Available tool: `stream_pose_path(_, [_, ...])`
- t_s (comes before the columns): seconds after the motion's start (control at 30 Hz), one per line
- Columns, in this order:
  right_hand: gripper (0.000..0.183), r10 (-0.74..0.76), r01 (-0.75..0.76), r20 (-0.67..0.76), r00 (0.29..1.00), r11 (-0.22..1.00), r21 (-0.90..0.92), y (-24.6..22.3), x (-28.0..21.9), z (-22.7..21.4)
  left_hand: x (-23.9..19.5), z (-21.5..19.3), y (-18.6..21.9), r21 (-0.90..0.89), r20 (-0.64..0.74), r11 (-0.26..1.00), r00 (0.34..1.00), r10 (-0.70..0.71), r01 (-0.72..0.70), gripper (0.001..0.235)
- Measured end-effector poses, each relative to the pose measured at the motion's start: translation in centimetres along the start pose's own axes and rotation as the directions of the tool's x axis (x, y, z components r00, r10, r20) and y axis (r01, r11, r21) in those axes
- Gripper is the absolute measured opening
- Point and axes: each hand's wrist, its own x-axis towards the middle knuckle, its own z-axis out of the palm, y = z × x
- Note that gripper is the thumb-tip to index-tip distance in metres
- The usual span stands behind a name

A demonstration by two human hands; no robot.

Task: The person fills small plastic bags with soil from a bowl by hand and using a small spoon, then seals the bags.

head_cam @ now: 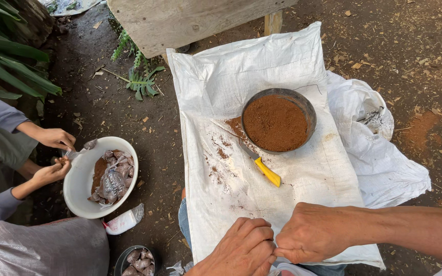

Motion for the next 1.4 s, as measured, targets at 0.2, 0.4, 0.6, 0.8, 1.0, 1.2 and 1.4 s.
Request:
stream_pose_path(0.2, [0.039,0.092,-0.092,-0.003,0.996,0.994,-0.067,0.3,-0.3,-0.4,0.4,-0.1,-0.4,-0.21,0.087,0.971,0.991,-0.101,0.117,0.016])
stream_pose_path(0.4, [0.049,-0.139,0.01,-0.229,0.963,0.874,-0.486,-0.8,0.7,-1.3,1.0,2.3,-1.8,-0.567,0.105,0.702,0.884,-0.456,0.43,0.022])
stream_pose_path(0.6, [0.055,-0.062,-0.027,-0.183,0.981,0.895,-0.445,-0.2,0.6,0.6,0.7,3.0,-2.4,-0.592,0.11,0.64,0.836,-0.538,0.49,0.022])
stream_pose_path(0.8, [0.057,-0.108,0.012,-0.143,0.984,0.837,-0.548,-0.4,0.1,0.8,1.1,3.0,-1.9,-0.52,0.11,0.663,0.812,-0.573,0.539,0.018])
stream_pose_path(1.0, [0.02,-0.194,0.115,-0.041,0.98,0.725,-0.679,-1.3,-0.5,0.4,1.3,0.5,0.4,-0.492,0.263,0.7,0.855,-0.447,0.517,0.017])
stream_pose_path(1.2, [0.019,-0.184,0.123,-0.066,0.981,0.844,-0.522,-1.9,-1.0,-0.6,0.1,1.4,0.8,-0.175,-0.063,0.95,0.959,-0.275,0.26,0.017])
stream_pose_path(1.4, [0.029,-0.106,0.084,-0.067,0.992,0.959,-0.27,-2.3,-1.6,-0.8,-0.7,2.7,-0.2,0.019,-0.119,1.0,0.993,-0.019,0.021,0.01])
